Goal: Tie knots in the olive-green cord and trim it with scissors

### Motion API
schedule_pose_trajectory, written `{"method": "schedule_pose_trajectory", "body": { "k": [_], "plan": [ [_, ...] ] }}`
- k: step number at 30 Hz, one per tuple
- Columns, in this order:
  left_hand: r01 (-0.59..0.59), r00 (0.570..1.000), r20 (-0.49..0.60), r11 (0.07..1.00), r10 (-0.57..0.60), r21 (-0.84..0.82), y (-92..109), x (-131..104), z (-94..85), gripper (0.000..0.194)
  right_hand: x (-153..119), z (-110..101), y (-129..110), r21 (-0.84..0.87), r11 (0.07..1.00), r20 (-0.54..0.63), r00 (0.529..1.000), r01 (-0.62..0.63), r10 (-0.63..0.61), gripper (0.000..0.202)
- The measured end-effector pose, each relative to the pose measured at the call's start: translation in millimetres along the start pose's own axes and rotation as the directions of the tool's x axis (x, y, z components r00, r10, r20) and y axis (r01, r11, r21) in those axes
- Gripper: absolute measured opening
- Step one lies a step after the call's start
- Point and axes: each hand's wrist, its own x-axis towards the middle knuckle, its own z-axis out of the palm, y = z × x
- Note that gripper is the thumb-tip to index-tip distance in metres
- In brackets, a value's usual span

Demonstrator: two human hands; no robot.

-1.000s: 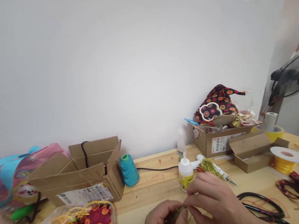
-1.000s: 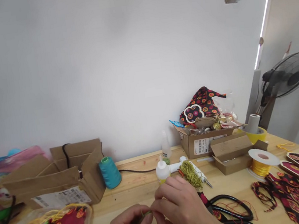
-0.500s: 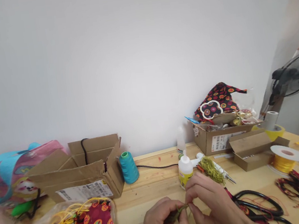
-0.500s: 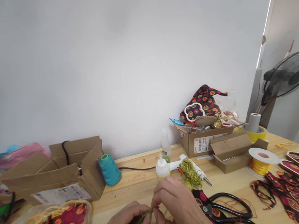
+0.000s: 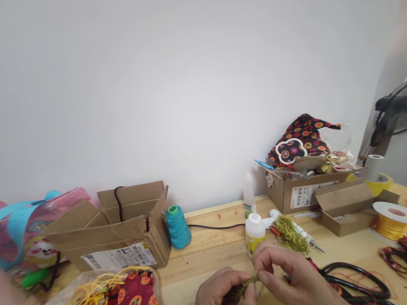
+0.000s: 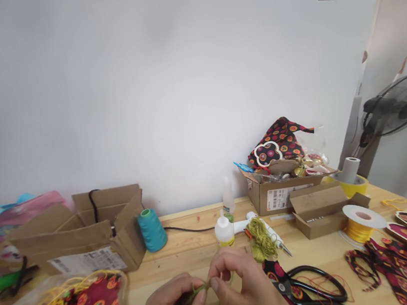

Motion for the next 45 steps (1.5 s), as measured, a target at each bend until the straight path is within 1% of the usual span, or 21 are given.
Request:
{"method": "schedule_pose_trajectory", "body": {
  "k": [2,3,4,6,9,11,13,15,18,20,21,23,25,28,30,34,37,39,40,42,45],
  "plan": [
    [0.03,0.999,0.022,0.999,-0.029,-0.045,-2,0,-1.3,0.013,-3,-3,-1,0.045,0.994,0.037,0.994,-0.102,0.101,0.016],
    [0.047,0.998,0.032,0.997,-0.045,-0.061,-3,0,-1.9,0.012,-4,-3,-1,0.058,0.991,0.048,0.992,-0.122,0.119,0.017],
    [0.062,0.997,0.04,0.996,-0.06,-0.071,-3,0,-2.4,0.012,-4,-4,-1,0.062,0.99,0.057,0.991,-0.123,0.119,0.016],
    [0.083,0.996,0.045,0.994,-0.079,-0.076,-3,0,-3.0,0.011,-4,-3,0,0.064,0.995,0.066,0.995,-0.074,0.07,0.017],
    [0.082,0.996,0.051,0.994,-0.078,-0.076,-2,0,-3.2,0.01,-3,0,0,0.088,0.996,0.048,0.999,-0.011,0.007,0.021],
    [0.072,0.996,0.062,0.995,-0.068,-0.071,-2,0,-3.1,0.01,-2,1,1,0.134,0.991,0.031,0.999,-0.024,0.02,0.022],
    [0.059,0.996,0.071,0.996,-0.054,-0.061,-1,0,-2.8,0.01,-2,2,3,0.215,0.975,0.033,0.998,-0.064,0.058,0.023],
    [0.052,0.996,0.073,0.998,-0.049,-0.045,-1,0,-2.3,0.01,-2,3,6,0.345,0.93,0.066,0.992,-0.123,0.107,0.024],
    [0.034,0.997,0.069,0.999,-0.033,-0.019,1,-1,-1.6,0.011,-1,5,11,0.548,0.804,0.12,0.973,-0.232,0.199,0.023],
    [0.021,0.997,0.068,1.0,-0.02,-0.004,1,0,-1.5,0.012,-1,6,13,0.629,0.726,0.139,0.96,-0.276,0.244,0.021],
    [0.02,0.998,0.067,1.0,-0.02,0.0,1,0,-1.4,0.012,0,7,14,0.649,0.702,0.153,0.954,-0.293,0.257,0.021],
    [0.048,0.996,0.07,0.999,-0.047,-0.015,1,0,-1.5,0.011,0,7,15,0.658,0.682,0.174,0.945,-0.32,0.276,0.022],
    [0.119,0.989,0.098,0.99,-0.111,-0.078,0,0,-1.5,0.009,0,7,15,0.634,0.697,0.17,0.939,-0.335,0.298,0.021],
    [0.266,0.955,0.182,0.945,-0.233,-0.188,0,0,-1.7,0.009,0,6,15,0.582,0.741,0.123,0.936,-0.336,0.329,0.018],
    [0.327,0.935,0.219,0.916,-0.278,-0.234,2,1,-2.2,0.009,0,7,13,0.563,0.75,0.11,0.931,-0.346,0.347,0.015],
    [0.338,0.931,0.238,0.899,-0.276,-0.279,4,2,-4.2,0.008,0,7,11,0.561,0.74,0.12,0.921,-0.371,0.371,0.011],
    [0.336,0.923,0.28,0.909,-0.265,-0.246,1,2,-4.9,0.008,-1,9,11,0.59,0.717,0.13,0.919,-0.373,0.371,0.008],
    [0.313,0.928,0.273,0.927,-0.253,-0.206,-2,2,-4.3,0.007,-1,10,12,0.639,0.681,0.131,0.922,-0.359,0.363,0.009],
    [0.296,0.935,0.258,0.937,-0.245,-0.183,-4,1,-3.9,0.007,-1,12,12,0.675,0.648,0.135,0.922,-0.353,0.362,0.009],
    [0.267,0.941,0.249,0.955,-0.229,-0.131,-7,1,-3.6,0.007,0,15,13,0.763,0.544,0.168,0.92,-0.348,0.354,0.01],
    [0.232,0.933,0.3,0.97,-0.2,-0.075,-8,2,-4.6,0.009,1,20,17,0.858,0.384,0.229,0.924,-0.341,0.308,0.01]
  ]
}}
